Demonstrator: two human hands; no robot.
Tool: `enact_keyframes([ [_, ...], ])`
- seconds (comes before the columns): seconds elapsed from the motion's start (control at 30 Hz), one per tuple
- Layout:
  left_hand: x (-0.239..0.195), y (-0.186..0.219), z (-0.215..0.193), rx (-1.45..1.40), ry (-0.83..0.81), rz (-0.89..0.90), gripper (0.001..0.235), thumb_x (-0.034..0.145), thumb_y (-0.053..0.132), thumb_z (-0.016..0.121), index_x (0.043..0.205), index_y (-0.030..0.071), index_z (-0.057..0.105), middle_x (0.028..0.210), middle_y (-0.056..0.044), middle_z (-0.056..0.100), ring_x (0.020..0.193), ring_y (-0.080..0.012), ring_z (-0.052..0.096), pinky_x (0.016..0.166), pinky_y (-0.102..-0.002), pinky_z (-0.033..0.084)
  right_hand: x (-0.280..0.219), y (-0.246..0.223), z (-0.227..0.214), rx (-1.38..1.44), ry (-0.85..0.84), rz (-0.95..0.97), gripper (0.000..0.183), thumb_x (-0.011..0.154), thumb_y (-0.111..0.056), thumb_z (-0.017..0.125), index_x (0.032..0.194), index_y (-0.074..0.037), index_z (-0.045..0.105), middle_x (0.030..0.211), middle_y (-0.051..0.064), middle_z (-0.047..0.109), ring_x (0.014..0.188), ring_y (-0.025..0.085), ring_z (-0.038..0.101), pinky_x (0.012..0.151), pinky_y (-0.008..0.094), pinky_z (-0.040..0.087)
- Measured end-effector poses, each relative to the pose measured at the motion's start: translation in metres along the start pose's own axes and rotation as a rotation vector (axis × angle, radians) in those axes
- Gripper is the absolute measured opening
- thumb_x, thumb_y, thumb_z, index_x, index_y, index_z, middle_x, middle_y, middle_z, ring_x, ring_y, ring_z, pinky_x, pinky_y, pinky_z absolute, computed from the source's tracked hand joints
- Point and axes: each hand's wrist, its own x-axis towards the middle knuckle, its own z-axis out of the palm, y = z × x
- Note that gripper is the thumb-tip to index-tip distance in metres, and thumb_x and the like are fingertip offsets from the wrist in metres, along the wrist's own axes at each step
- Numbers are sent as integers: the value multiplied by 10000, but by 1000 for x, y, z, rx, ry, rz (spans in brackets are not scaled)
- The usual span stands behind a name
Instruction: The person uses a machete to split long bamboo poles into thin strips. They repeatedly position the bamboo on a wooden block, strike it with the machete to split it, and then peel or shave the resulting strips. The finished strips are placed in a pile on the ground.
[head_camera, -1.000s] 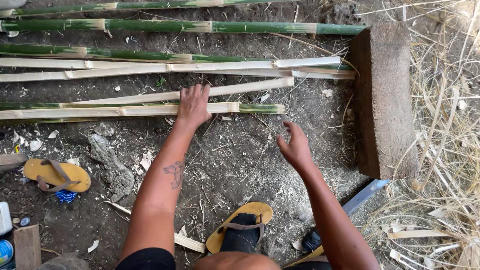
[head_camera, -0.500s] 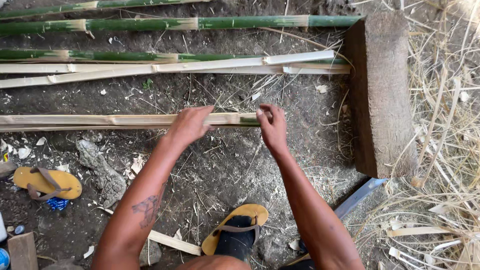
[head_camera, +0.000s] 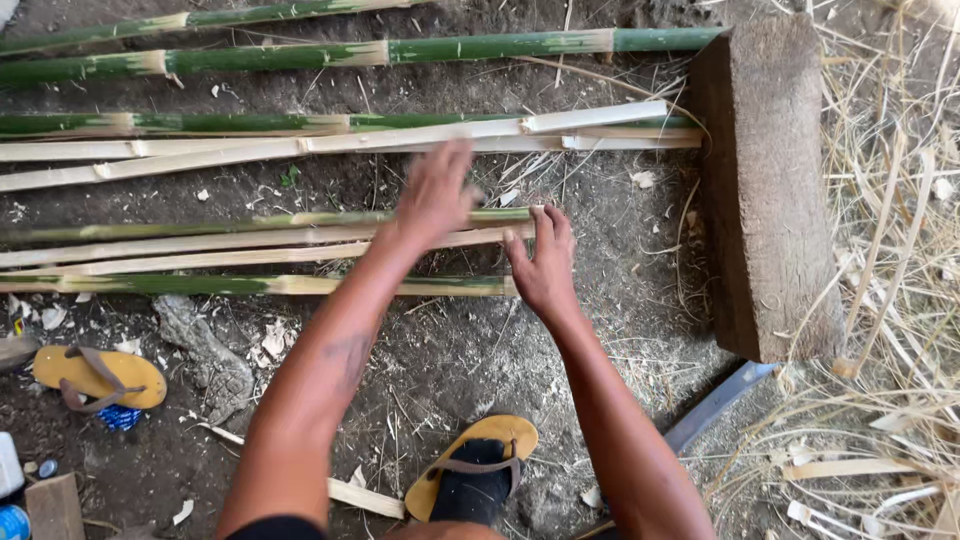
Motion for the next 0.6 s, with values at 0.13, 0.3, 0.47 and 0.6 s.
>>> enact_keyframes([
  [0.13, 55, -34, 3, 218, 134, -22, 949, 728, 180, 819, 1527, 25, 331, 1552, -183, 363, 1425, -380, 352, 1123, -575, 221, -38, -3, 3, 71, 22, 19, 613, 943, -299, 648, 1443, 0, 455, 1494, 281, 390, 1400, 448, 381, 1145, 554, 344],
  [0.3, 77, -67, 20, 516, 148, 103, 384, 903, 2, 697, 1278, 49, 627, 1166, -142, 669, 1120, -309, 630, 976, -509, 511, -56, 0, -33, 63, 39, 14, 499, 934, -209, 664, 1377, -20, 530, 1400, 224, 536, 1348, 391, 484, 1133, 505, 400],
  [0.47, 73, -99, -7, 476, 170, -1, 247, 985, -60, 623, 1205, 21, 699, 974, -196, 723, 793, -289, 721, 685, -410, 624, -73, 30, -64, 109, -44, 187, 420, 950, -187, 640, 1336, -37, 569, 1353, 184, 603, 1202, 320, 617, 962, 416, 532],
  [0.6, 38, -54, -54, 325, -290, 45, 320, 775, -37, 713, 1068, 61, 797, 1038, -218, 746, 951, -329, 712, 846, -444, 584, -106, 66, -72, 318, 304, 205, 329, 966, -149, 650, 1259, 1, 631, 1206, 148, 696, 1106, 242, 682, 953, 353, 536],
])
